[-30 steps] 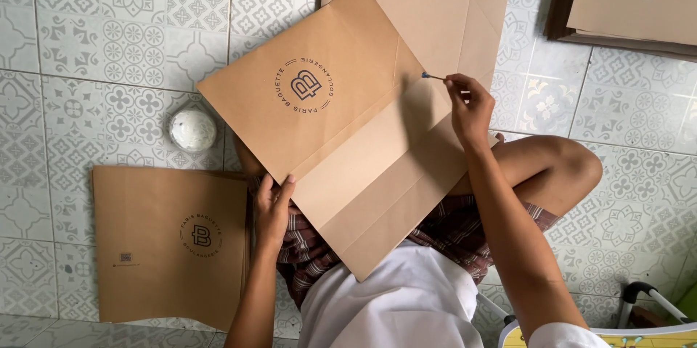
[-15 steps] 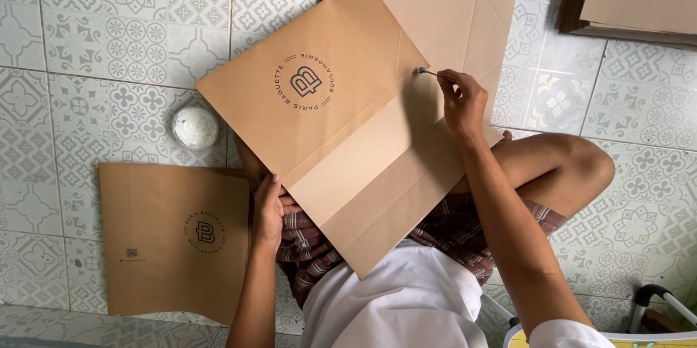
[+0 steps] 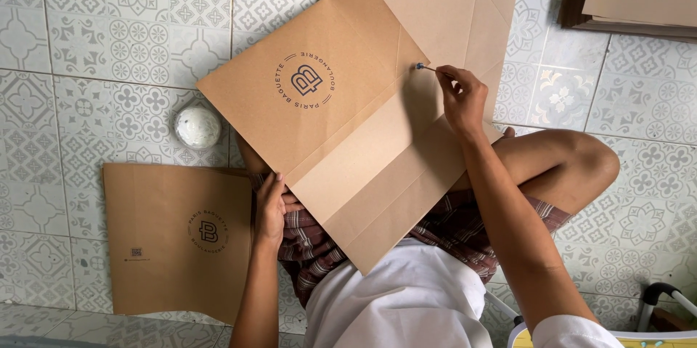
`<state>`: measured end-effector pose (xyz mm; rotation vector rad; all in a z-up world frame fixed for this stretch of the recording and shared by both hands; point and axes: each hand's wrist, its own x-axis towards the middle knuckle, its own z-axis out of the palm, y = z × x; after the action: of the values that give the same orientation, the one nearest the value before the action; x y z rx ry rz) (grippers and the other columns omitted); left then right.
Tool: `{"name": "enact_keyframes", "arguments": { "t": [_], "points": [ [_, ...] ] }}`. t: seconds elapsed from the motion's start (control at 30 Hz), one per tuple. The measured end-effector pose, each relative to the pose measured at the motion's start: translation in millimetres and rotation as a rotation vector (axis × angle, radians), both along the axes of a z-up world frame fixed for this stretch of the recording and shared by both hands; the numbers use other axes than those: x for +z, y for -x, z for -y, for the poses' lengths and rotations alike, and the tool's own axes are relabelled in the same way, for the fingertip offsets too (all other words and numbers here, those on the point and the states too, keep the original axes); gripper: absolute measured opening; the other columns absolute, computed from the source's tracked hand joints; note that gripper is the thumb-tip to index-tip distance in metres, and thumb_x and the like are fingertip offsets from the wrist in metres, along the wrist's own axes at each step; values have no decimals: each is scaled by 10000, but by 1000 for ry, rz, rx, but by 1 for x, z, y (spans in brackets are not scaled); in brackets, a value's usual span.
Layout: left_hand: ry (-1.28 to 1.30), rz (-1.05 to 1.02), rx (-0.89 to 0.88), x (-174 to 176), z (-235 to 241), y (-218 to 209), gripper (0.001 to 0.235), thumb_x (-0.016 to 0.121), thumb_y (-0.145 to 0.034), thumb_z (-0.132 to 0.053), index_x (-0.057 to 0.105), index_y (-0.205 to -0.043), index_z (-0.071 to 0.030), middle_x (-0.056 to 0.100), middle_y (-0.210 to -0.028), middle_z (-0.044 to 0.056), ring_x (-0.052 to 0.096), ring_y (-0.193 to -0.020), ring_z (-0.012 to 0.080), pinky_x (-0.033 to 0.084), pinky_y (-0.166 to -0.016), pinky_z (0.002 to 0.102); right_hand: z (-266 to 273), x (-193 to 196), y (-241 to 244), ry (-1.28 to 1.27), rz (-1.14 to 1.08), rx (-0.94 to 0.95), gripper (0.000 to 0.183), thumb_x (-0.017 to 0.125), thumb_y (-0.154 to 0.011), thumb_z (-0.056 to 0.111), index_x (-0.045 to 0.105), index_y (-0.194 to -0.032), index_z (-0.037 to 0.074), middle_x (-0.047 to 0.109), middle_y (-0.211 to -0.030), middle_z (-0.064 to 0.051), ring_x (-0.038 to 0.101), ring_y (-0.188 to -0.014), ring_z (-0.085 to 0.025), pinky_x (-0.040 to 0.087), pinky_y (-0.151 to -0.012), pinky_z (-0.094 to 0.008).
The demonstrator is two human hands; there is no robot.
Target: The person sits on the floor and folds flat brown paper sheets into box shapes. They use a small brush to apply a white adhesive from a container onto the flaps to secure the folds. The person handles multiple paper sheets, folding and gluing them one by one.
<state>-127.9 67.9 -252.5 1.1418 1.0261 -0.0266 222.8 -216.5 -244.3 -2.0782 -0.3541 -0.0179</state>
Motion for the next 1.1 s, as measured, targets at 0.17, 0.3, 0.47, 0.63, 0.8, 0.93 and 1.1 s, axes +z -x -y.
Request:
{"name": "enact_keyframes", "arguments": {
  "t": [0.17,0.3,0.47,0.63,0.8,0.93,1.1],
  "points": [
    [-12,-16,7,12,4,-5,609,562,-959,-529,543,-1386,-97,676,-1043,171,740,-890,397,621,-693,441,1,-8,0,14,7,7,141,750,-973,-34,798,-1061,65,768,-935,-111,728,-854,-232,496,-652,-312],
    [-20,-13,1,-2,0,2,591,562,-966,-535,559,-1366,-99,676,-1037,161,739,-889,391,622,-692,434,-1,-14,4,-7,-36,45,134,782,-953,-1,805,-1037,100,773,-917,-82,729,-845,-212,503,-649,-298],
    [-21,-2,5,-3,2,-1,608,571,-964,-528,558,-1382,-86,683,-1041,174,739,-879,392,624,-674,433,-1,-9,4,-8,-19,30,131,757,-973,-14,802,-1061,71,772,-933,-107,725,-849,-222,500,-650,-306],
    [-16,9,2,0,4,-2,622,569,-970,-521,549,-1410,-83,684,-1062,197,734,-891,400,621,-675,442,-3,-7,11,-7,-57,73,122,783,-958,7,810,-1042,90,774,-922,-103,732,-847,-223,515,-655,-304],
    [-24,13,-6,15,9,-10,659,562,-964,-535,533,-1438,-77,685,-1097,206,735,-900,393,617,-691,450,1,-7,7,-4,-43,11,109,754,-982,3,801,-1062,60,778,-967,-121,733,-879,-233,515,-674,-313],
    [-16,16,-5,15,7,-10,595,562,-979,-494,569,-1397,-70,692,-1108,194,738,-898,390,618,-689,450,-11,4,22,-14,-108,99,118,764,-955,-10,807,-1043,57,775,-940,-129,728,-847,-237,525,-680,-317],
    [38,32,-13,85,20,-42,594,586,-950,-457,594,-1375,-42,689,-1182,242,724,-966,431,602,-758,520,-28,62,59,-117,-247,126,73,758,-1000,89,790,-1061,66,782,-1000,-115,665,-821,-185,525,-736,-332]
  ]
}}
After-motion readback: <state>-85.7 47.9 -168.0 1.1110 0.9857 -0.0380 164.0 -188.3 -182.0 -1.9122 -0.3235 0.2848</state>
